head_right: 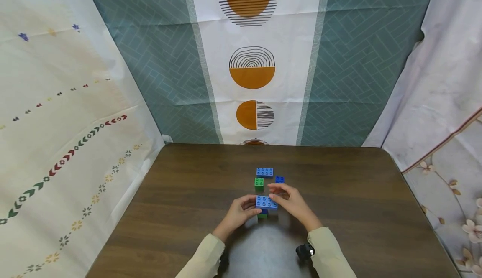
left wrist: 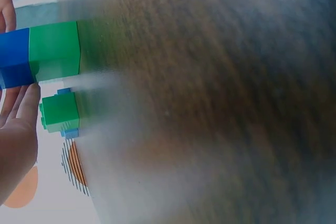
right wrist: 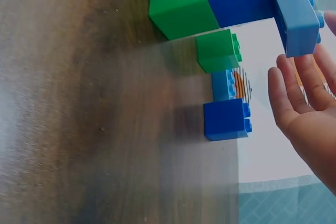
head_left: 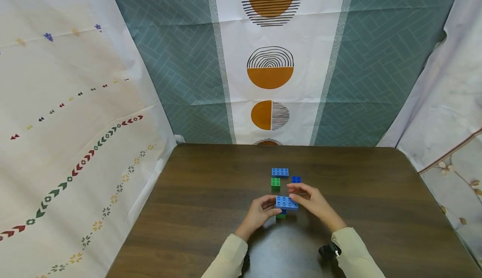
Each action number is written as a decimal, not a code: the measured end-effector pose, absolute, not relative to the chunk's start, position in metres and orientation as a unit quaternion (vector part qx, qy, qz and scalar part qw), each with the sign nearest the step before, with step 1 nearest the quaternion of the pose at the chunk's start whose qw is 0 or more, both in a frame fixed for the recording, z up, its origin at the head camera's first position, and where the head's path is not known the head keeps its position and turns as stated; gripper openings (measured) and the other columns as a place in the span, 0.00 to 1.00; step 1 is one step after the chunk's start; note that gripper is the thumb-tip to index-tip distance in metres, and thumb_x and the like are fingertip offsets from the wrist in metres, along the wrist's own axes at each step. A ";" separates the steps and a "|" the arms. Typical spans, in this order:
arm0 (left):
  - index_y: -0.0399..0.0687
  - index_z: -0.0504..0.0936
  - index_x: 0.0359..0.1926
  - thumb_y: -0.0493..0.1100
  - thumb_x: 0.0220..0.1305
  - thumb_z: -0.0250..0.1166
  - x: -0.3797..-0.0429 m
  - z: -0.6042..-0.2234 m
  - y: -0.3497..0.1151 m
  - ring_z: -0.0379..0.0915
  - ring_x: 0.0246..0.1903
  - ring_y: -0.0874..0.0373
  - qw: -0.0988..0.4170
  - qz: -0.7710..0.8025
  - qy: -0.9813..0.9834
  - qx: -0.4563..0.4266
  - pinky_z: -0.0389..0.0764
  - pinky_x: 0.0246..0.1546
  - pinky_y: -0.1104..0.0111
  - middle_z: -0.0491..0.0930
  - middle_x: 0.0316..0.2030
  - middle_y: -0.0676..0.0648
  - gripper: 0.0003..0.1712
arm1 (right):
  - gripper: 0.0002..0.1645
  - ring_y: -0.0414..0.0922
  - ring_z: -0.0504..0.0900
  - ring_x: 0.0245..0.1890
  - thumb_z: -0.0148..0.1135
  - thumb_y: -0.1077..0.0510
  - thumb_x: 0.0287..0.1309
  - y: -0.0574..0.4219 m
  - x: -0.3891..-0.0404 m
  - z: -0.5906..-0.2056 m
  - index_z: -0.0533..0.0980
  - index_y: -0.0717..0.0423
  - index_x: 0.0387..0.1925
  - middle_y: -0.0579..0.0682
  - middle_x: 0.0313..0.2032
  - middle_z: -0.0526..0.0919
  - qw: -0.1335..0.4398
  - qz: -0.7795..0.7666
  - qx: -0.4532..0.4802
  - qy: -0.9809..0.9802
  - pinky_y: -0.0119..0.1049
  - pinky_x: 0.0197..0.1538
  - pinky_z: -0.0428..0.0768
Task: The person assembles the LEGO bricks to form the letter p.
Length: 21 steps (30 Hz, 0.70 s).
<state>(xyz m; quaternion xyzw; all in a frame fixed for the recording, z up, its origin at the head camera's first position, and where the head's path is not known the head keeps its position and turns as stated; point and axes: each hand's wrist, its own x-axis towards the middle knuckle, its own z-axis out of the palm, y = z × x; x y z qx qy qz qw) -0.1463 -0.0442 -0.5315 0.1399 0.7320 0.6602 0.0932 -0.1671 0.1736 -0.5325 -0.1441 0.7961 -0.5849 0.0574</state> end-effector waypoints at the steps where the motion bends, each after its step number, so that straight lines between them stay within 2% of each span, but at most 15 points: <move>1: 0.31 0.80 0.49 0.30 0.58 0.67 -0.147 -0.532 -0.044 0.78 0.49 0.43 0.093 0.660 0.732 0.140 0.79 0.52 0.61 0.81 0.46 0.36 0.17 | 0.23 0.54 0.78 0.51 0.60 0.56 0.65 0.174 -0.169 -0.533 0.72 0.63 0.59 0.63 0.52 0.78 0.051 -0.586 -0.143 0.796 0.26 0.51 0.76; 6: 0.30 0.80 0.49 0.30 0.57 0.68 -0.148 -0.534 -0.044 0.79 0.48 0.44 0.092 0.661 0.730 0.146 0.79 0.51 0.62 0.81 0.45 0.36 0.17 | 0.23 0.55 0.77 0.51 0.60 0.59 0.65 0.176 -0.179 -0.534 0.71 0.63 0.60 0.65 0.51 0.78 0.031 -0.601 -0.143 0.786 0.23 0.51 0.75; 14: 0.31 0.80 0.49 0.30 0.58 0.67 -0.147 -0.534 -0.044 0.79 0.48 0.45 0.088 0.658 0.734 0.146 0.79 0.51 0.63 0.81 0.45 0.37 0.17 | 0.29 0.53 0.76 0.54 0.62 0.54 0.64 0.176 -0.194 -0.536 0.70 0.64 0.61 0.64 0.55 0.76 0.038 -0.616 -0.130 0.776 0.26 0.53 0.76; 17: 0.31 0.79 0.49 0.30 0.58 0.67 -0.147 -0.531 -0.044 0.78 0.49 0.44 0.089 0.657 0.734 0.146 0.79 0.52 0.62 0.81 0.45 0.37 0.17 | 0.30 0.54 0.76 0.56 0.63 0.52 0.63 0.175 -0.199 -0.538 0.70 0.62 0.62 0.60 0.56 0.77 0.045 -0.605 -0.123 0.785 0.31 0.56 0.77; 21: 0.30 0.79 0.49 0.30 0.58 0.67 -0.147 -0.531 -0.045 0.78 0.49 0.43 0.098 0.659 0.732 0.143 0.79 0.52 0.62 0.81 0.46 0.36 0.16 | 0.31 0.57 0.74 0.58 0.63 0.53 0.63 0.171 -0.205 -0.540 0.68 0.63 0.63 0.61 0.58 0.76 0.059 -0.602 -0.130 0.786 0.45 0.60 0.74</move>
